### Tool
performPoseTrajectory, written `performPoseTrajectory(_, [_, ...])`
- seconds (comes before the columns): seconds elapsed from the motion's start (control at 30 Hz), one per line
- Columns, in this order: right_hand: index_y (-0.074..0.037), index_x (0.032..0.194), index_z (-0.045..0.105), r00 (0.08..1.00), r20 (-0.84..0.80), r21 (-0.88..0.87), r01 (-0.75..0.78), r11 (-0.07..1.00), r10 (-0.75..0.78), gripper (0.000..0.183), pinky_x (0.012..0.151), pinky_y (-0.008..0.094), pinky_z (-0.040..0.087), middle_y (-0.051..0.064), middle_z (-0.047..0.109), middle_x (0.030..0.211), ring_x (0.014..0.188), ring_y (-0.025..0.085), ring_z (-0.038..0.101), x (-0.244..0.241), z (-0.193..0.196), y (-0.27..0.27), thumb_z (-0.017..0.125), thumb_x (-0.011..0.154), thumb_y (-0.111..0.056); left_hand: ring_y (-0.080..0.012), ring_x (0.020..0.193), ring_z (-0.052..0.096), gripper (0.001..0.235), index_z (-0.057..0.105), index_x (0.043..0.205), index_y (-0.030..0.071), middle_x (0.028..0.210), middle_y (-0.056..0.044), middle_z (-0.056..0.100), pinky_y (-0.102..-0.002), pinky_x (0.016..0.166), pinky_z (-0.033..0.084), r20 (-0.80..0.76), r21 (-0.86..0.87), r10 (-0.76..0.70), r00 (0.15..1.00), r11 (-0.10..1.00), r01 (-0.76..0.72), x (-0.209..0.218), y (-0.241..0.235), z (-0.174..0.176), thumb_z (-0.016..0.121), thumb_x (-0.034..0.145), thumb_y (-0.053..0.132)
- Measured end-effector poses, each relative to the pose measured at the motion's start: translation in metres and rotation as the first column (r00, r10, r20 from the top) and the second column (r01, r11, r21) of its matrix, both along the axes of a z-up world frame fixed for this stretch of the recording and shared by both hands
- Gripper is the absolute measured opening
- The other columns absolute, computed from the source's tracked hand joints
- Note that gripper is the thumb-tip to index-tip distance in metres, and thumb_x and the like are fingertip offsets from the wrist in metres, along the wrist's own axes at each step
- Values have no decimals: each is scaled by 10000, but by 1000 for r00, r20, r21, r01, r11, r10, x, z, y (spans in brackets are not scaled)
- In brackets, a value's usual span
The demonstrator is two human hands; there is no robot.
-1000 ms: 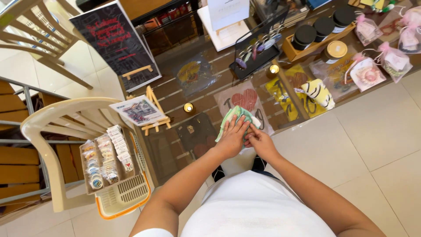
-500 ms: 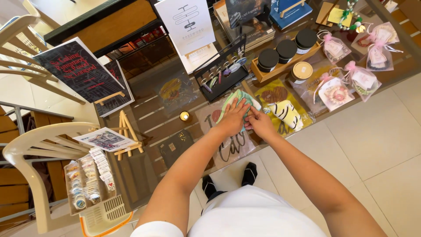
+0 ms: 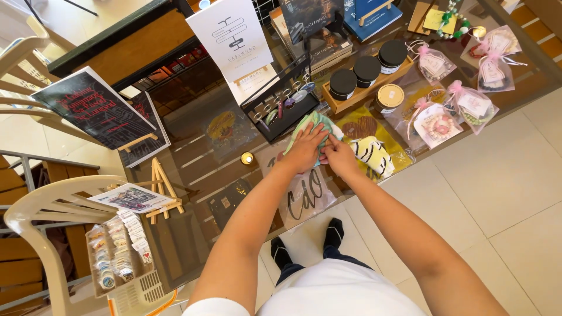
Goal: The person wipes a glass table surface with a green cloth. They move a small easel and a book aside to clean underneath them, then wipe the rest of the table area. Finally, they pick up a black tray containing small items and place it on the table.
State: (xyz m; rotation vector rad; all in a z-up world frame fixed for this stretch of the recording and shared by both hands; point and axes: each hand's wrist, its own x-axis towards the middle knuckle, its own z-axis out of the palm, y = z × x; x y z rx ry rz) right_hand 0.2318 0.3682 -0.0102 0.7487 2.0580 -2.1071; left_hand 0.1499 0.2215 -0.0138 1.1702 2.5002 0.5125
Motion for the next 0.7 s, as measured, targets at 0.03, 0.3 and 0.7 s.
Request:
performPoseTrajectory(0.03, [57,1533,323,1000,-3,-1,3,1000,-3,573,725,383,667,272,690,1039,764,326,764,3,3,-5,461,981,-8,-325,1587,111,634,362,1597,200,1715,-17,208,-551,1267,179,-3,-1,-3,1000,1000,3,4,-6,2,382,971,99])
performPoseTrajectory(0.3, [32,1541,344,992,35,20,-120,993,119,604,696,333,658,231,734,1014,733,285,773,35,19,-64,499,962,-37,-337,1578,115,650,379,1583,218,1708,-19,225,-570,1250,176,45,42,54,998,998,-56,40,-74,4,437,943,117])
performPoseTrajectory(0.7, [10,1562,323,991,76,33,-109,993,106,631,727,319,642,206,759,1010,747,267,783,30,3,-57,497,960,-61,-348,1575,94,659,366,1585,175,1707,-52,214,-574,1242,158,58,-5,23,998,1000,-23,40,-64,19,427,936,80])
